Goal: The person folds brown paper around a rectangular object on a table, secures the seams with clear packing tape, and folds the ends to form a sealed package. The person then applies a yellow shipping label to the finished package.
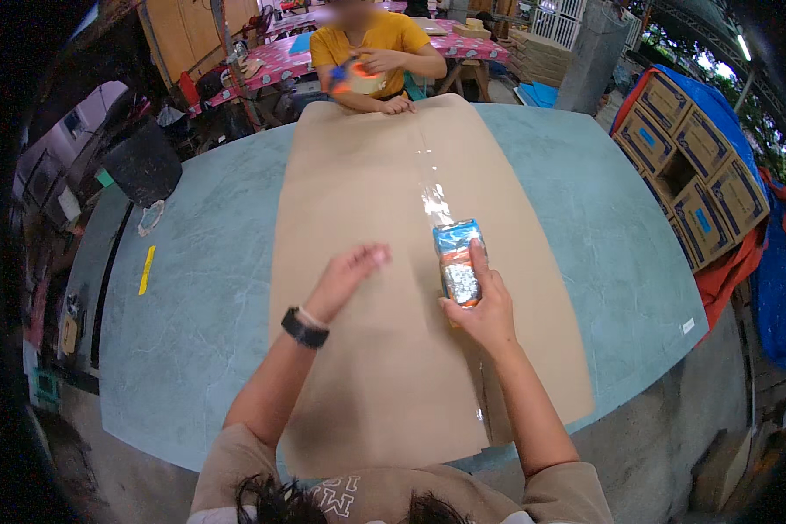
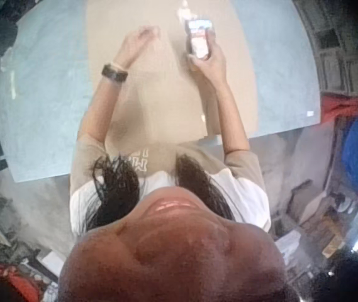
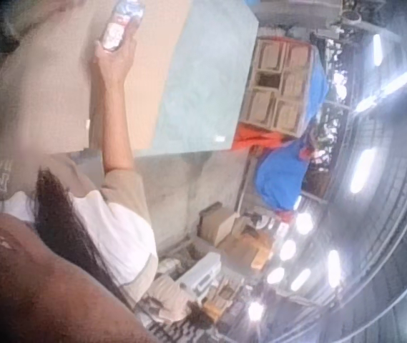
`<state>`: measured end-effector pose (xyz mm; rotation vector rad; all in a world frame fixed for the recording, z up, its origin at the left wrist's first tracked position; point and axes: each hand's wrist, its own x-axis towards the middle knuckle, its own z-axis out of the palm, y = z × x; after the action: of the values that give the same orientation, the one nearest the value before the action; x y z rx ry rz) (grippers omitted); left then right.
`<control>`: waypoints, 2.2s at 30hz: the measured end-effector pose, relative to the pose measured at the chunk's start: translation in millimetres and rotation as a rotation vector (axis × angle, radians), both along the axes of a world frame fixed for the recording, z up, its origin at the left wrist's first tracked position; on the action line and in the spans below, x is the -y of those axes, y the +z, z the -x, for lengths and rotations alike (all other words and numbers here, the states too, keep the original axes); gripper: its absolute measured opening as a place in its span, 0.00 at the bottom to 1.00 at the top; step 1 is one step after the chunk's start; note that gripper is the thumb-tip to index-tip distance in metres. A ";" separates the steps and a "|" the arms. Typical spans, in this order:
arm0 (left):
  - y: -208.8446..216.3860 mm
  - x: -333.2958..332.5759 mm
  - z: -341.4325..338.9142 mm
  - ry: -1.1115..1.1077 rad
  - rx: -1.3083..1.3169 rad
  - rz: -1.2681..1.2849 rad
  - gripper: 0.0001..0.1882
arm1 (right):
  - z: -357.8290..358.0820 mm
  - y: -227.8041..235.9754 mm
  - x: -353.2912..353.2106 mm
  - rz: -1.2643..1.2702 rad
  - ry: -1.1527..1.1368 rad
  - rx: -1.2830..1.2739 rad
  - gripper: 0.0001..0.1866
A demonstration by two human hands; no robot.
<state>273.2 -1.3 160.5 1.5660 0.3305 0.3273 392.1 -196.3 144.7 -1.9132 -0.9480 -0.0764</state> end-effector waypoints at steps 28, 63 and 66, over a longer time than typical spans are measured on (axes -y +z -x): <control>3.3 -219.6 -239.9 0.169 -0.114 -1.037 0.17 | 6.2 58.1 7.4 0.505 0.043 -0.130 0.39; -93.5 -148.4 -245.5 -0.233 -0.261 -1.456 0.30 | -153.3 50.8 -184.0 1.207 0.102 -0.483 0.27; -90.3 -121.4 -239.0 -0.093 -0.347 -1.422 0.30 | -134.3 47.5 -138.1 1.331 0.164 -0.563 0.27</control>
<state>512.2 120.1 70.2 3.0457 0.2867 0.1977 526.4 -58.2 192.3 -2.7224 -0.7751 1.4314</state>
